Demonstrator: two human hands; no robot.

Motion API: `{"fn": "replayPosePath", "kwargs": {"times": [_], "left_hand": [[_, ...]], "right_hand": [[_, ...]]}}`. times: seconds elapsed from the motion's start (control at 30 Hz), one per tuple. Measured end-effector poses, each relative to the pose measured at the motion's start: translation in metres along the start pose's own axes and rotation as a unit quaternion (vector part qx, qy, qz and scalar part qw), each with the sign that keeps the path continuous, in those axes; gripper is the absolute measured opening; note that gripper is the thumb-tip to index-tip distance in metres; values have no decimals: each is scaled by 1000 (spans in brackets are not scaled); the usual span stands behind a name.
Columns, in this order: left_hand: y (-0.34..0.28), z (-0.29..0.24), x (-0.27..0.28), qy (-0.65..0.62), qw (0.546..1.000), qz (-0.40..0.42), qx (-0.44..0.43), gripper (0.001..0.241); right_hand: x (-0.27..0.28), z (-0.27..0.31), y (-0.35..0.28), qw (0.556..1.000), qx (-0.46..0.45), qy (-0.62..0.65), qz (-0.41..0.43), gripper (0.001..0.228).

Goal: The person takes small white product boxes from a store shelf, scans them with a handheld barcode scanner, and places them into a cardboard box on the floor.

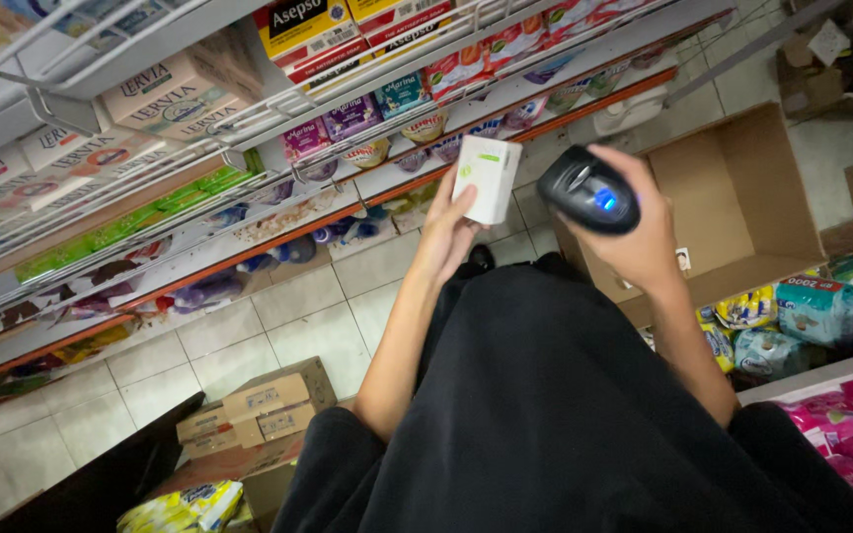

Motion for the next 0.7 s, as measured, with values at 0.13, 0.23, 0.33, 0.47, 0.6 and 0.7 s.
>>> {"fn": "replayPosePath", "kwargs": {"times": [0.13, 0.23, 0.33, 0.47, 0.6, 0.7], "left_hand": [[0, -15, -21, 141, 986, 57, -71, 59], [-3, -31, -43, 253, 946, 125, -158, 54], [-11, -34, -56, 344, 912, 128, -183, 45], [-17, -28, -72, 501, 843, 92, -174, 36], [-19, -22, -75, 596, 781, 34, -183, 42], [-18, -27, -49, 512, 841, -107, -140, 65]], "right_hand": [[-26, -63, -3, 895, -91, 434, -44, 73], [-39, -92, -7, 825, -116, 553, -24, 74], [-52, -112, -12, 806, -121, 579, -2, 69], [-84, -127, -10, 779, -111, 617, 13, 67], [-108, -127, -4, 773, -89, 628, 3, 64], [-113, -127, -2, 770, -156, 616, -50, 73]]}}
Point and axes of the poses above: each hand's wrist, its own y-axis towards the middle knuckle, its own x-axis out of the back of the hand, z = x × y, the point moved 7 cm from there along y, towards the middle knuckle, and after that the axes turned 15 degrees about z, right-handed, at the moved point
